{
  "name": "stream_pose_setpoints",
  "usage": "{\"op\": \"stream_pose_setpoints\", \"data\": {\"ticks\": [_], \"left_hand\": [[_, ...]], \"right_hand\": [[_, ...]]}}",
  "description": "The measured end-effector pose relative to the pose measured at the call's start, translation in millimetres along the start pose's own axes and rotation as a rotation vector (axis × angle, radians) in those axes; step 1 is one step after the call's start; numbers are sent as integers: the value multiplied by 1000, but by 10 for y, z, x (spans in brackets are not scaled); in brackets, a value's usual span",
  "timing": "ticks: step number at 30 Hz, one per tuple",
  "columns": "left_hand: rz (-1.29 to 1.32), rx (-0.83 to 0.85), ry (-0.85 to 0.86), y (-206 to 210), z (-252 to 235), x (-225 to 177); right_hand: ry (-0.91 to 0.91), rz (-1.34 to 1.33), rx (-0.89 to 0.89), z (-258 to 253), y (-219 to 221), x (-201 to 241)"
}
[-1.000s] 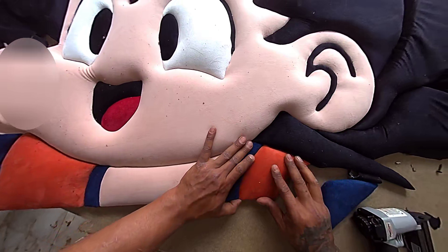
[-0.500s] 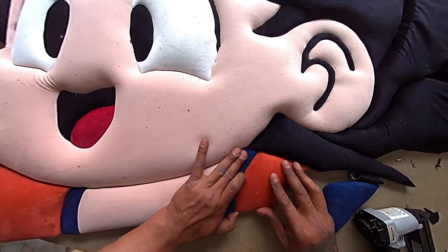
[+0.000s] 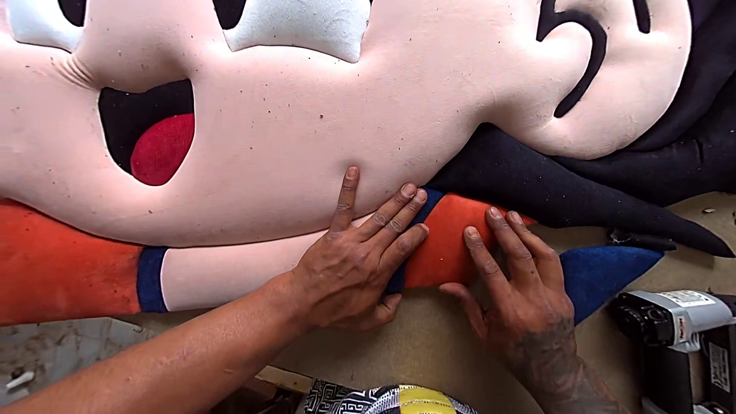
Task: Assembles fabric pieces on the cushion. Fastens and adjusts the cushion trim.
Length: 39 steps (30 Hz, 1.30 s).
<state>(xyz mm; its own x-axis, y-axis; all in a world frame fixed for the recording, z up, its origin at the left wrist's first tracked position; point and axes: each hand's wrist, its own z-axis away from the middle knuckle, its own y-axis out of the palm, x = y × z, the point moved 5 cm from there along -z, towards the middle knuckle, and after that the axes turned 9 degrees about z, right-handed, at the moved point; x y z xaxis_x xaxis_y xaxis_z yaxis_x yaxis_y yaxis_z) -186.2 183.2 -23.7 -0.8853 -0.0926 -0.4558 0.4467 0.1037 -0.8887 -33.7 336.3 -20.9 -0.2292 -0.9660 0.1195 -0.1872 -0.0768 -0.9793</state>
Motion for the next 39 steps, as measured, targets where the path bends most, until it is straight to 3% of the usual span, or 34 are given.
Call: {"op": "stream_pose_setpoints", "data": {"ticks": [39], "left_hand": [[-27, -103, 6, -9, -24, -31]], "right_hand": [[-64, -44, -16, -141, -100, -63]]}}
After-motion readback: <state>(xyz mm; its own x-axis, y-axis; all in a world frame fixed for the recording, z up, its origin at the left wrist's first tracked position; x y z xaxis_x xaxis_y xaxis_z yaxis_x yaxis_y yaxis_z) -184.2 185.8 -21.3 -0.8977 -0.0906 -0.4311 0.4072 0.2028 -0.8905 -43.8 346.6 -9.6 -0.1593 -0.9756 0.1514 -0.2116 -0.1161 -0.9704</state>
